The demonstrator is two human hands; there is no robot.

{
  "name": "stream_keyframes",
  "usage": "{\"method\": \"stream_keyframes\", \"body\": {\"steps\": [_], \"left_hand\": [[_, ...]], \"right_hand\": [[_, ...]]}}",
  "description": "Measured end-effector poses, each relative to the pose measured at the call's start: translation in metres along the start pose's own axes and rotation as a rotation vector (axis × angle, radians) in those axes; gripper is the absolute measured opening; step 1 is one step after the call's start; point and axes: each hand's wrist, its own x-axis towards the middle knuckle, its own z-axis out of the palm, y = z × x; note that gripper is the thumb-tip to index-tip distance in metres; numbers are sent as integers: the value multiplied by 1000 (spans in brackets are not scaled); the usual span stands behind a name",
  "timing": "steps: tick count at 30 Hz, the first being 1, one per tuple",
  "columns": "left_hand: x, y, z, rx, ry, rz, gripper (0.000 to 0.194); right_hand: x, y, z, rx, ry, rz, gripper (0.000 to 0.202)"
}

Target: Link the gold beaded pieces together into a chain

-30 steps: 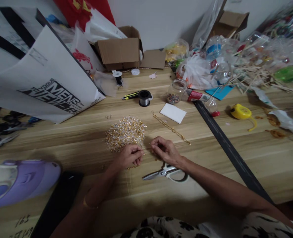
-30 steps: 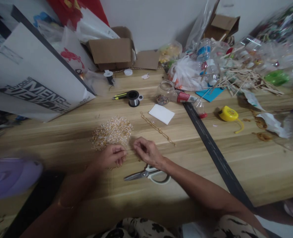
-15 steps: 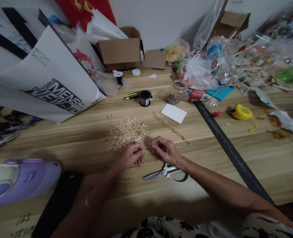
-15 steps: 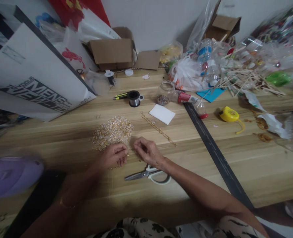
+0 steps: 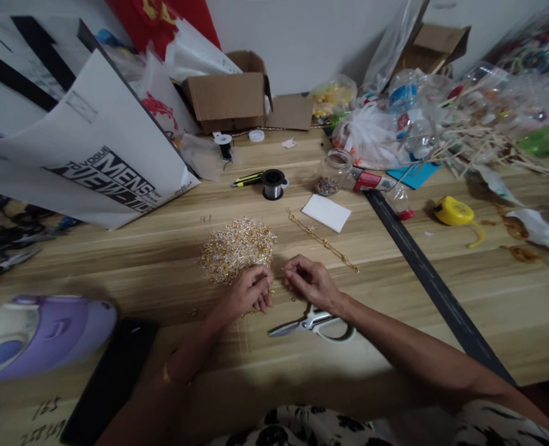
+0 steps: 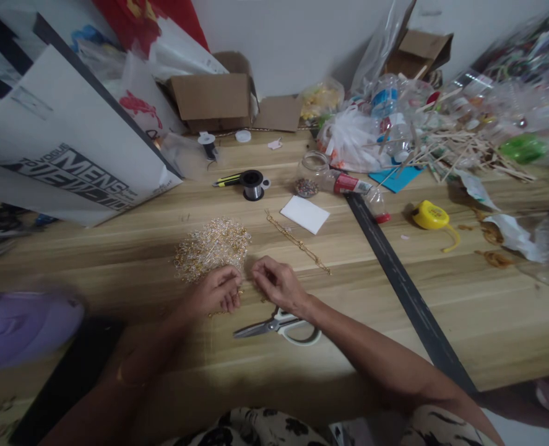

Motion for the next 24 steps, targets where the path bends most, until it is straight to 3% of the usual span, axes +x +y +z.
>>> {"method": "stream_keyframes", "body": {"steps": [10,18,24], "left_hand": [[-2,4,2,42,-5,12,27],[-2,1,1,63,-11,10,24],[-1,2,1,68,-13,21,23]], "right_hand": [[3,-3,0,176,-21,61,23],[5,-15,-3,430,-145,136,27],[5,-15,-3,418,-186,159,29]]}}
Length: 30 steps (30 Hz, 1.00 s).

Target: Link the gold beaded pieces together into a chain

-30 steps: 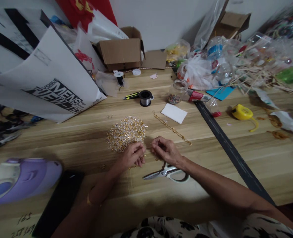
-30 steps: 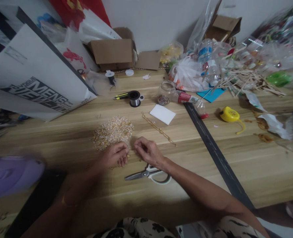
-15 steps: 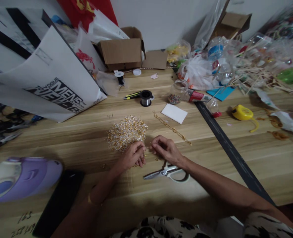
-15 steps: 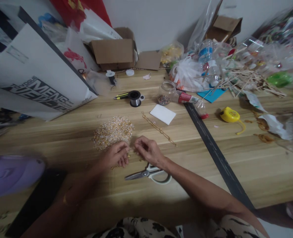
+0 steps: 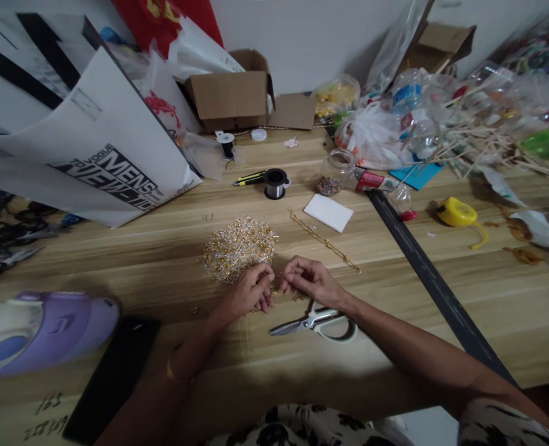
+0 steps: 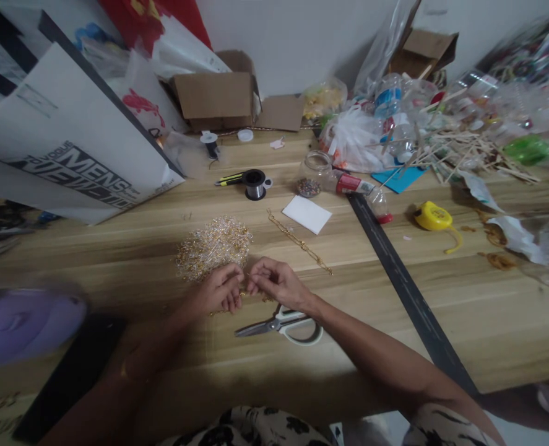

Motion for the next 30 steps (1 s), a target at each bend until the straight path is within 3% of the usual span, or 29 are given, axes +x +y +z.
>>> {"method": "stream_keyframes", "body": {"steps": [13,30], "left_hand": [[1,4,0,-23,-4,-58,28],[1,4,-4,-11,-73,-50,38]], "right_hand": [[0,11,-4,-252,42,-51,24],[1,16,-5,-256,78,-61,22]]}}
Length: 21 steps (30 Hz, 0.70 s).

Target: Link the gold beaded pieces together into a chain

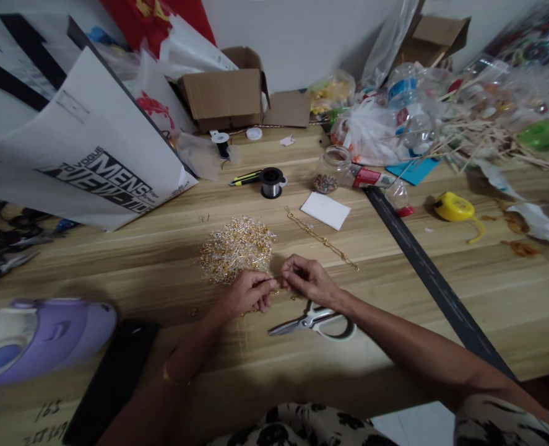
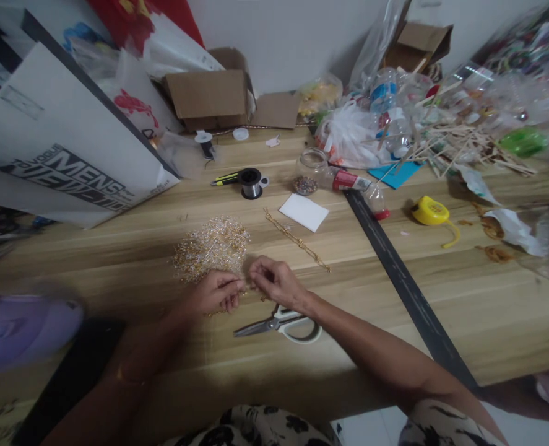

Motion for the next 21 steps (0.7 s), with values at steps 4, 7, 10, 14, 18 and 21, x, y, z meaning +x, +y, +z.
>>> {"method": "stream_keyframes", "body": {"steps": [4,7,10,14,18,21], "left_hand": [[0,0,0,-7,-4,-4,28],[0,-2,1,-33,11,-29,24],[-1,-3,2,-37,18,-34,22],[-1,-4,1,-45,13,-28,19],[0,-3,0,-66,4,-33,18],[0,-2,1,-77,-3,-21,17]], "right_hand": [[0,0,0,33,8,0,23],[0,0,0,29,11,4,23],[0,0,0,24,13,11,22],[0,1,0,28,18,3,21],[0,0,0,24,21,5,22],[0,-1,0,14,24,7,23]]}}
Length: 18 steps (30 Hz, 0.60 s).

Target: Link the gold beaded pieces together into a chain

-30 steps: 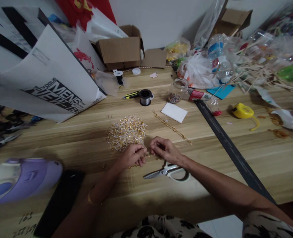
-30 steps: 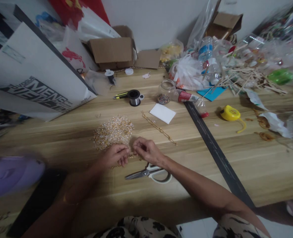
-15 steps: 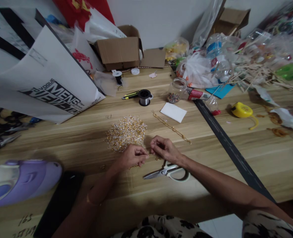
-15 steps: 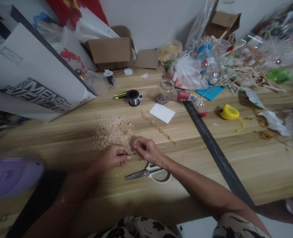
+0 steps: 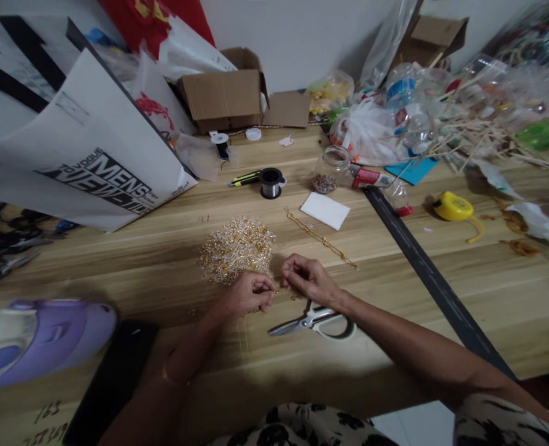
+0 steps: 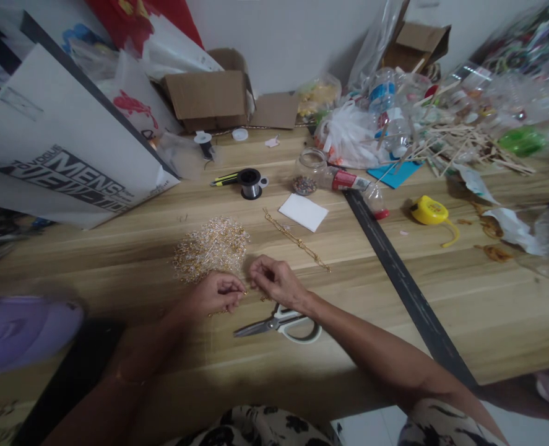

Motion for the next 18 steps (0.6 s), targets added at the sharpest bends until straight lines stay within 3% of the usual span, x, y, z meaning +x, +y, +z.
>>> {"method": "stream_keyframes", "body": {"steps": [18], "left_hand": [[-1,2,1,16,-8,-1,22]], "right_hand": [[0,1,0,-18,46,-23,22]]}}
